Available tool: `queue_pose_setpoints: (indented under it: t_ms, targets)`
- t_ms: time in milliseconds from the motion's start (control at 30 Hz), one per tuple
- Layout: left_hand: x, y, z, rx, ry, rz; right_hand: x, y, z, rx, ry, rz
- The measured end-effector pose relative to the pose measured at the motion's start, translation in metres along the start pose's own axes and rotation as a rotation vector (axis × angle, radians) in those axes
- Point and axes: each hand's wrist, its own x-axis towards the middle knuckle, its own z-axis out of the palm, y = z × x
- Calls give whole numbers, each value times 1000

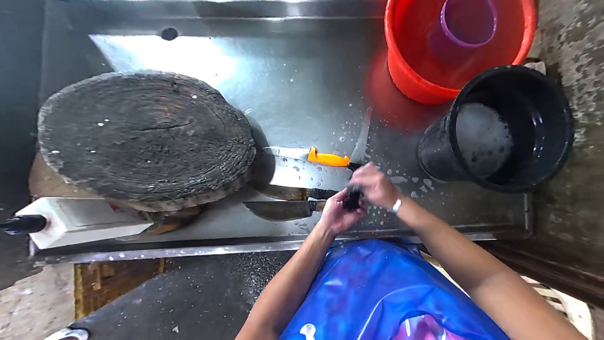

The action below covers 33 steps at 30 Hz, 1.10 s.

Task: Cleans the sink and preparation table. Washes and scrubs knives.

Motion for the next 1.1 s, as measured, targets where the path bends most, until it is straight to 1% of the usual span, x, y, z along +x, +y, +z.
queue_pose_setpoints:
  t_ms: [33,67,100,167,200,233,267,300,333,367,400,433,467,533,567,600,667,700,733,767,833,867,933,967,1000,1033,1067,1100]
  targets:
    - [3,-2,-1,-15,10,-19,2,14,-4,-52,39,36]
    - [3,-5,-2,-26,18,-20,3,13,-3,-78,53,54]
    - [1,-5,-1,-29,23,3,3,0,1,-77,30,45]
    - [-4,3,3,-12,30,69,4,-24,14,6,-48,-14]
    - [-5,3,1,2,51,77,3,-22,15,40,-58,5]
    - [-2,3,-2,32,97,76,5,-6,11,29,-24,61]
    - [2,2,-4,87,150,78,10,19,2,-20,43,147]
    - [3,1,-5,187,194,96,17,42,-9,-86,122,236]
    - [3,-1,-3,327,222,134,21,56,-21,-135,192,300]
    - [2,0,0,476,221,175,24,58,-31,-163,240,313]
    - [2,4,3,599,203,207,27,49,-38,-167,251,287]
    - [1,4,5,656,195,226,23,29,-38,-150,214,242]
    - [0,3,7,641,200,229,13,1,-33,-117,139,198]
    - [2,4,13,497,186,206,2,-31,-12,5,28,52]
    - [0,3,13,420,172,168,-1,-37,-4,44,-8,-4]
    - [0,1,15,373,161,137,2,-32,-2,39,-10,-30]
    - [0,-3,13,327,133,80,13,-7,-8,-40,41,14]
    - [-1,-7,12,320,133,70,12,-5,-9,-56,54,43]
    - [0,-7,13,306,145,86,12,-15,-9,-53,41,49]
    - [0,-3,14,296,148,118,12,-27,-5,-23,14,12]
    - [-7,-2,9,273,111,126,3,-46,5,54,-39,-41]
    - [-6,0,12,264,124,116,7,-38,3,31,-21,-28]
    - [0,-1,7,275,114,75,17,-10,-6,-55,52,79]
    - [1,-3,5,275,121,77,17,-10,-7,-69,65,118]
    - [1,-3,6,262,137,96,16,-21,-6,-61,42,120]
    - [0,0,10,241,160,127,14,-36,-3,-29,-3,78]
    - [-3,1,8,220,147,133,9,-48,1,15,-55,27]
    - [-5,1,6,207,138,125,5,-50,3,37,-84,9]
